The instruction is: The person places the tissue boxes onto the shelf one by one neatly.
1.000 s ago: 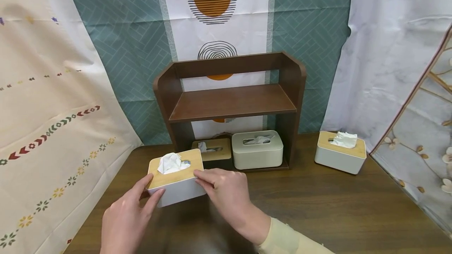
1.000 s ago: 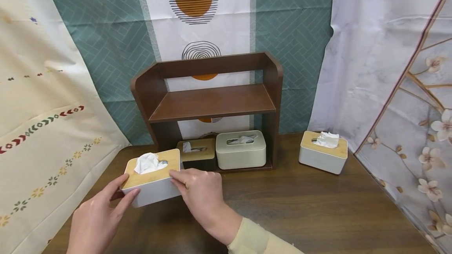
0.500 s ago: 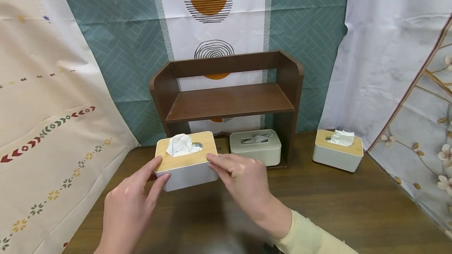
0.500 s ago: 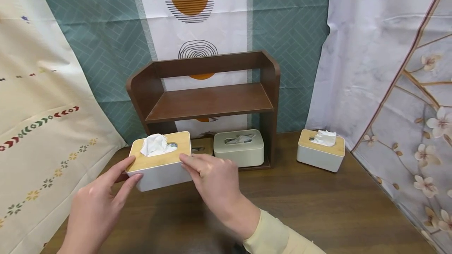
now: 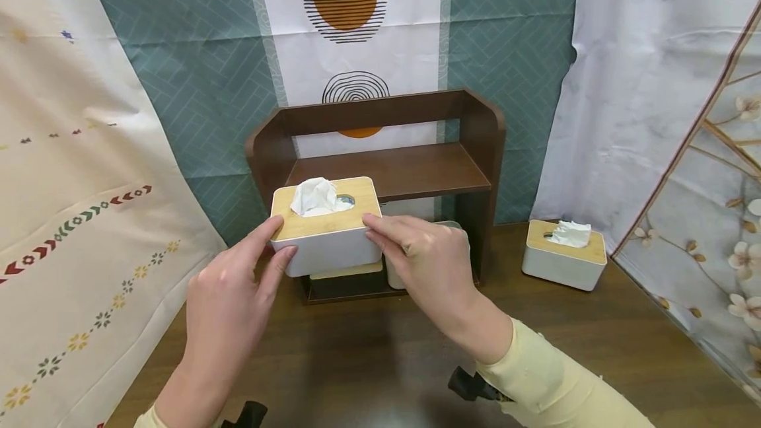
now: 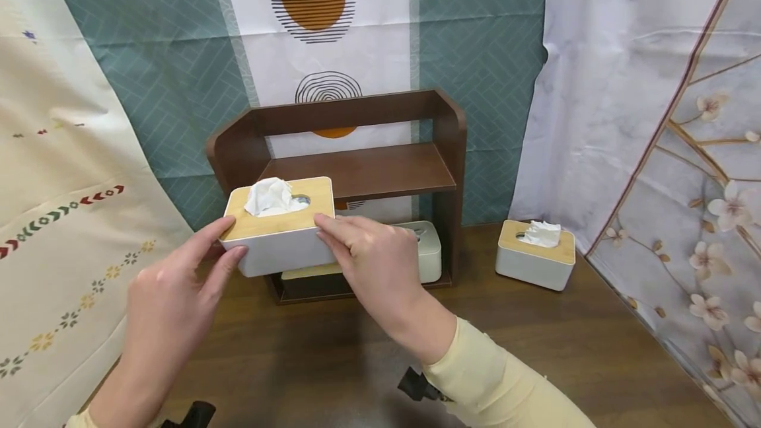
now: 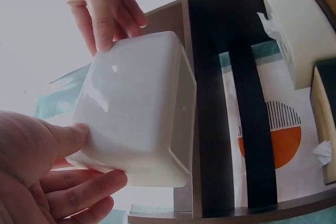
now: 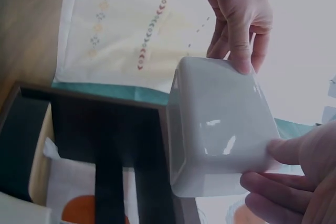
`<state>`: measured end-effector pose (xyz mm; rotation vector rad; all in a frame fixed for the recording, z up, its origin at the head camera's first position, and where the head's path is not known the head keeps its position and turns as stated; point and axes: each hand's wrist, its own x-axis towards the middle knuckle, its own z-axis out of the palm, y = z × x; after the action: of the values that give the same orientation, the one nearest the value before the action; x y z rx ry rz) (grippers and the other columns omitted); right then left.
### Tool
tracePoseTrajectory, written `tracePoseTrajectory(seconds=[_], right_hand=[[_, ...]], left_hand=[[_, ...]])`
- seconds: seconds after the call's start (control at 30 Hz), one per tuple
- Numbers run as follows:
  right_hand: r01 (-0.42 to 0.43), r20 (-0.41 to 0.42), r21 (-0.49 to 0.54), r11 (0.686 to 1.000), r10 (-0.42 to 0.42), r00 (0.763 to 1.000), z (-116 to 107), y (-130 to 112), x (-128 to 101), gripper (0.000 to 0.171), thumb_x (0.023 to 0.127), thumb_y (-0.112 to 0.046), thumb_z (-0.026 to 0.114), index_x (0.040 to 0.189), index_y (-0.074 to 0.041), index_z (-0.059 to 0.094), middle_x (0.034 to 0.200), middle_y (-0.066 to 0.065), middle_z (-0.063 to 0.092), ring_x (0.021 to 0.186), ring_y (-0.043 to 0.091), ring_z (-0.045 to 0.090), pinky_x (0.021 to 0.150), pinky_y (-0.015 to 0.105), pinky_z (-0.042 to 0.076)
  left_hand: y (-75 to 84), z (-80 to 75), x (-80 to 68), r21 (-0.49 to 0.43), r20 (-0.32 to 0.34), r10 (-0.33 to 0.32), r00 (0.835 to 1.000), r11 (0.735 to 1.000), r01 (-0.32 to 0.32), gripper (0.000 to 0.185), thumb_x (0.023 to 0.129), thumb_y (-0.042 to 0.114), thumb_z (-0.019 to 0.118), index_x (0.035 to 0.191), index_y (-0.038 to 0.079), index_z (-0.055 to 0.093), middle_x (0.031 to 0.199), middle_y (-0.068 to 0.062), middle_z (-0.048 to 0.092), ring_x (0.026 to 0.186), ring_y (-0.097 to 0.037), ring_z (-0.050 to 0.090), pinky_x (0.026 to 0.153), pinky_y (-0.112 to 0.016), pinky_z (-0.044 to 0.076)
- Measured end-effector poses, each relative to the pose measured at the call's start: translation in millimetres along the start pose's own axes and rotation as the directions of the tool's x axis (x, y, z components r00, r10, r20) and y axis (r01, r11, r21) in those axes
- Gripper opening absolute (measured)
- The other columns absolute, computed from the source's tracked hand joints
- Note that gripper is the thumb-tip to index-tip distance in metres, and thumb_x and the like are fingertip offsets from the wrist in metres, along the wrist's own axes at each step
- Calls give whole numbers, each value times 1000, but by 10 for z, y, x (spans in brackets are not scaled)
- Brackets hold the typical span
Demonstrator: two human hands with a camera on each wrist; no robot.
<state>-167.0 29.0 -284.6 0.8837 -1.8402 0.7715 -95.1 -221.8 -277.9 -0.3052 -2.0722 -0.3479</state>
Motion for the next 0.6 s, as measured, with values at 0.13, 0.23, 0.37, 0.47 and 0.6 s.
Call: tracePoseTrajectory(seconds=[0.13, 0.23, 0.37, 0.47, 0.6], right_hand=[[3, 11, -14, 1000, -3, 1000, -21, 58, 147, 34, 93, -20, 92, 126, -14, 85, 109, 3, 84, 92, 16, 83, 62, 29, 61], [5, 14, -36, 999, -5, 1000, -16, 98, 254, 31, 96, -21, 89, 126, -15, 85, 109, 1, 85, 89, 16, 82, 58, 29, 57], [3, 20, -64, 998, -2, 1000, 23, 170, 384, 30, 97, -22, 89, 126, -15, 86, 106, 2, 85, 80, 16, 81, 52, 28, 52], [-4, 29, -89, 996, 7, 1000, 61, 229, 469, 29, 97, -22, 89, 125, -16, 86, 105, 3, 85, 72, 17, 78, 48, 29, 47], [-17, 44, -123, 992, 23, 999, 118, 307, 566, 27, 99, -23, 87, 125, -18, 86, 104, 3, 85, 65, 20, 75, 45, 32, 42]], left_hand=[[-22, 62, 146, -19, -20, 6, 1000, 1000, -6, 48, 95, 12, 89, 140, 7, 75, 93, -13, 80, 63, -29, 63, 53, -48, 48], [-51, 104, 251, -27, -9, -11, 1000, 1000, 10, 47, 97, 13, 88, 141, 6, 74, 96, -16, 81, 62, -30, 62, 54, -46, 47], [-106, 196, 379, -36, 9, -28, 1000, 999, 29, 46, 100, 14, 85, 143, 6, 72, 93, -16, 79, 59, -29, 56, 53, -43, 44], [-155, 283, 456, -40, 10, -30, 1000, 999, 30, 43, 102, 15, 82, 142, 5, 71, 89, -16, 76, 59, -29, 55, 54, -42, 44], [-224, 393, 552, -47, 19, -42, 999, 998, 43, 42, 104, 16, 80, 143, 4, 71, 93, -19, 78, 63, -32, 60, 56, -44, 49]])
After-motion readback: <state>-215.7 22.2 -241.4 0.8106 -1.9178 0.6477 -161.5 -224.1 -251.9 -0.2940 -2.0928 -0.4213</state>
